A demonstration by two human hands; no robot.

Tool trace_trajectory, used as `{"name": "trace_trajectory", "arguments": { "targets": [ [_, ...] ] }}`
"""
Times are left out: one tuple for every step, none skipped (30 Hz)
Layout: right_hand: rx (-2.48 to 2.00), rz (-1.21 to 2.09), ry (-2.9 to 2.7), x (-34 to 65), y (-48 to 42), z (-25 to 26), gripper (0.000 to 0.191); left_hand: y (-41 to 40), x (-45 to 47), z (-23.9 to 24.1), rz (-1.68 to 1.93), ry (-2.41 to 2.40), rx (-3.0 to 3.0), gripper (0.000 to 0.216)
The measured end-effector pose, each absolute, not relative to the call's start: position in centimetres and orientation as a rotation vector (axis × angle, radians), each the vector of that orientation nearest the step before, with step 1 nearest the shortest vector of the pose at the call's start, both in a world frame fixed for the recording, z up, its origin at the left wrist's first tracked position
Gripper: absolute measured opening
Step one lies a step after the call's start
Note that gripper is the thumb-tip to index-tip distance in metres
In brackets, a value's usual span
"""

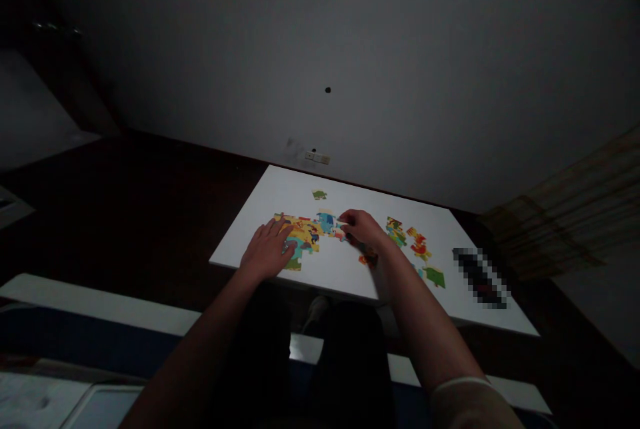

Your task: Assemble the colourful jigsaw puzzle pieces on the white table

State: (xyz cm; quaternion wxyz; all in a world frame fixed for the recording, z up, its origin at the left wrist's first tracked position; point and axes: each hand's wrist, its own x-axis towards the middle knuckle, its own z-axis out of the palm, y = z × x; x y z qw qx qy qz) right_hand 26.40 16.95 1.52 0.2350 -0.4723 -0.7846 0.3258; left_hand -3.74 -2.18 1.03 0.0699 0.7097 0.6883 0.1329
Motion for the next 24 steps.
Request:
{"name": "trace_trajectory", "arguments": {
  "targets": [
    [-1.277, 0.929, -2.136, 26.3, 17.1, 1.8, 0.022, -2.2, -3.7, 1.0, 0.402, 2.071, 2.132, 0.058],
    [-1.246, 0.982, -2.085, 26.0, 17.3, 2.1, 0.022, -2.2, -3.7, 1.1, 0.404, 2.072, 2.13, 0.058],
    [-1.208, 1.04, -2.01, 25.5, 17.5, 2.3, 0.024, -2.2, -3.7, 1.1, 0.406, 2.073, 2.13, 0.058],
    [-1.169, 1.095, -1.922, 24.8, 17.8, 2.5, 0.028, -2.2, -3.7, 1.1, 0.41, 2.072, 2.131, 0.058],
    [-1.136, 1.137, -1.837, 24.0, 18.1, 2.5, 0.033, -2.2, -3.7, 1.2, 0.414, 2.07, 2.132, 0.058],
    [-1.113, 1.161, -1.77, 23.1, 18.4, 2.5, 0.037, -2.3, -3.7, 1.2, 0.418, 2.067, 2.132, 0.058],
    [-1.102, 1.165, -1.733, 22.1, 18.7, 2.3, 0.04, -2.3, -3.7, 1.2, 0.423, 2.064, 2.133, 0.058],
    [-1.097, 1.158, -1.718, 21.1, 19.0, 2.1, 0.042, -2.3, -3.7, 1.1, 0.429, 2.063, 2.135, 0.058],
    [-1.094, 1.149, -1.716, 20.2, 19.2, 1.8, 0.042, -2.4, -3.7, 1.1, 0.438, 2.063, 2.137, 0.057],
    [-1.091, 1.143, -1.713, 19.3, 19.4, 1.4, 0.041, -2.4, -3.7, 1.0, 0.448, 2.064, 2.14, 0.057],
    [-1.09, 1.139, -1.715, 18.5, 19.6, 1.1, 0.04, -2.4, -3.7, 0.9, 0.459, 2.066, 2.144, 0.057],
    [-1.089, 1.136, -1.722, 17.9, 19.7, 0.7, 0.039, -2.4, -3.7, 0.8, 0.469, 2.068, 2.148, 0.057],
    [-1.091, 1.134, -1.732, 17.3, 19.8, 0.4, 0.037, -2.4, -3.7, 0.7, 0.475, 2.07, 2.151, 0.057],
    [-1.093, 1.131, -1.745, 16.9, 19.8, 0.1, 0.035, -2.4, -3.7, 0.6, 0.478, 2.072, 2.155, 0.057],
    [-1.097, 1.126, -1.763, 16.6, 19.9, 0.0, 0.034, -2.4, -3.7, 0.5, 0.48, 2.072, 2.158, 0.057],
    [-1.102, 1.117, -1.784, 16.4, 20.0, -0.2, 0.032, -2.4, -3.7, 0.5, 0.483, 2.069, 2.161, 0.058],
    [-1.107, 1.104, -1.809, 16.3, 20.1, -0.2, 0.03, -2.4, -3.7, 0.4, 0.489, 2.066, 2.162, 0.058],
    [-1.112, 1.086, -1.835, 16.3, 20.2, -0.2, 0.027, -2.4, -3.7, 0.4, 0.499, 2.062, 2.162, 0.058],
    [-1.118, 1.065, -1.862, 16.3, 20.4, -0.1, 0.024, -2.4, -3.7, 0.4, 0.511, 2.06, 2.161, 0.058],
    [-1.124, 1.043, -1.889, 16.4, 20.5, 0.0, 0.022, -2.4, -3.7, 0.4, 0.522, 2.059, 2.159, 0.058],
    [-1.133, 1.021, -1.916, 16.4, 20.7, 0.1, 0.02, -2.5, -3.7, 0.4, 0.527, 2.06, 2.155, 0.058],
    [-1.143, 1.0, -1.941, 16.5, 20.9, 0.3, 0.019, -2.5, -3.7, 0.4, 0.524, 2.06, 2.153, 0.058],
    [-1.153, 0.98, -1.965, 16.6, 21.1, 0.4, 0.017, -2.5, -3.7, 0.4, 0.517, 2.06, 2.151, 0.058],
    [-1.162, 0.963, -1.988, 16.7, 21.3, 0.5, 0.016, -2.5, -3.7, 0.4, 0.509, 2.059, 2.15, 0.058]
  ]
}}
